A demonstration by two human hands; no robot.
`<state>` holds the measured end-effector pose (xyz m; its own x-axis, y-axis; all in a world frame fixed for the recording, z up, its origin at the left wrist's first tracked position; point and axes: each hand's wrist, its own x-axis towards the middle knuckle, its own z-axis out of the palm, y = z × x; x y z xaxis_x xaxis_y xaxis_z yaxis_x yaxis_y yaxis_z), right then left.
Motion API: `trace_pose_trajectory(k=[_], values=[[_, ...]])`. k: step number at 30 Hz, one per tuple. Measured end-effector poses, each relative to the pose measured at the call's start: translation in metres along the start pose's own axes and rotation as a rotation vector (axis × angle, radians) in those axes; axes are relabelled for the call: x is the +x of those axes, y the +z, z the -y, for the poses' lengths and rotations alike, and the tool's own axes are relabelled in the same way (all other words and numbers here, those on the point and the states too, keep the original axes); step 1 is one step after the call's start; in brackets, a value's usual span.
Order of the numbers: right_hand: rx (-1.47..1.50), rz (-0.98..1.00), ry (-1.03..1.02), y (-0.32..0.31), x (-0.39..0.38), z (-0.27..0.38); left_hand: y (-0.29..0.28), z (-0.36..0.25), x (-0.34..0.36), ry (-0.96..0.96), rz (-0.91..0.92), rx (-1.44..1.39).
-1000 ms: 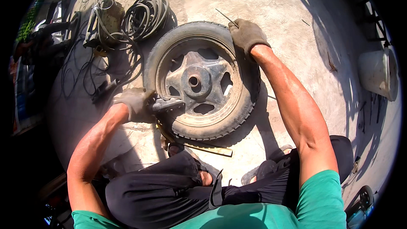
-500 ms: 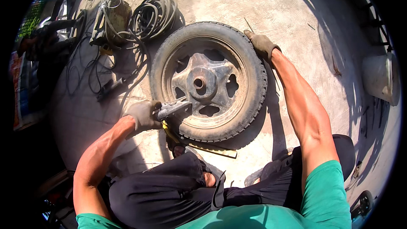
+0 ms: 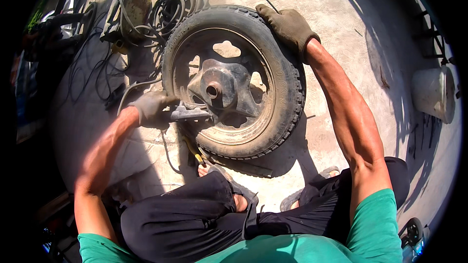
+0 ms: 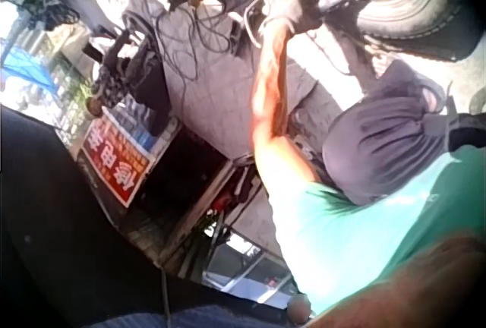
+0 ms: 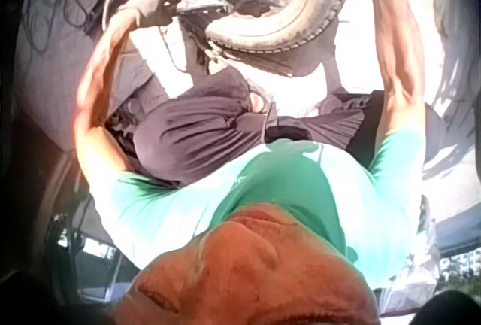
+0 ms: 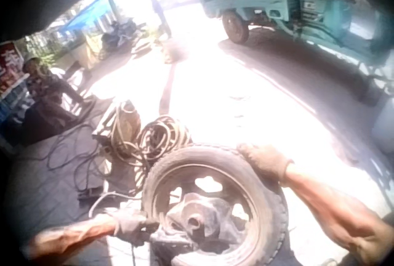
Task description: The person sits on the ground and uses a hammer and pliers to remove a metal object from a motorcycle tire. They then use a welding torch to heat the tire rim and inspect the tire tread.
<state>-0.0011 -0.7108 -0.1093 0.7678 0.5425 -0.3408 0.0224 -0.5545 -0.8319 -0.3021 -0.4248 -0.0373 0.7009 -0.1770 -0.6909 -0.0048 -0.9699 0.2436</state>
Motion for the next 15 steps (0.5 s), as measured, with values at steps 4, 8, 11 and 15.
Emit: trace_pose_trajectory(k=[4,8,11,15], values=[[-0.030,-0.007,-0.036,-0.002,0.003,0.005,-0.005,0.000,0.020,0.146,-0.046,0.051],[0.005,-0.030,-0.044,0.008,-0.003,0.016,-0.003,0.002,0.009,0.166,-0.086,0.039],[-0.109,-0.024,0.051,0.005,0.004,0.008,-0.012,0.001,0.026,0.137,0.057,0.067],[-0.085,-0.012,0.044,-0.002,0.007,-0.003,-0.012,0.000,0.040,0.113,0.150,0.121]])
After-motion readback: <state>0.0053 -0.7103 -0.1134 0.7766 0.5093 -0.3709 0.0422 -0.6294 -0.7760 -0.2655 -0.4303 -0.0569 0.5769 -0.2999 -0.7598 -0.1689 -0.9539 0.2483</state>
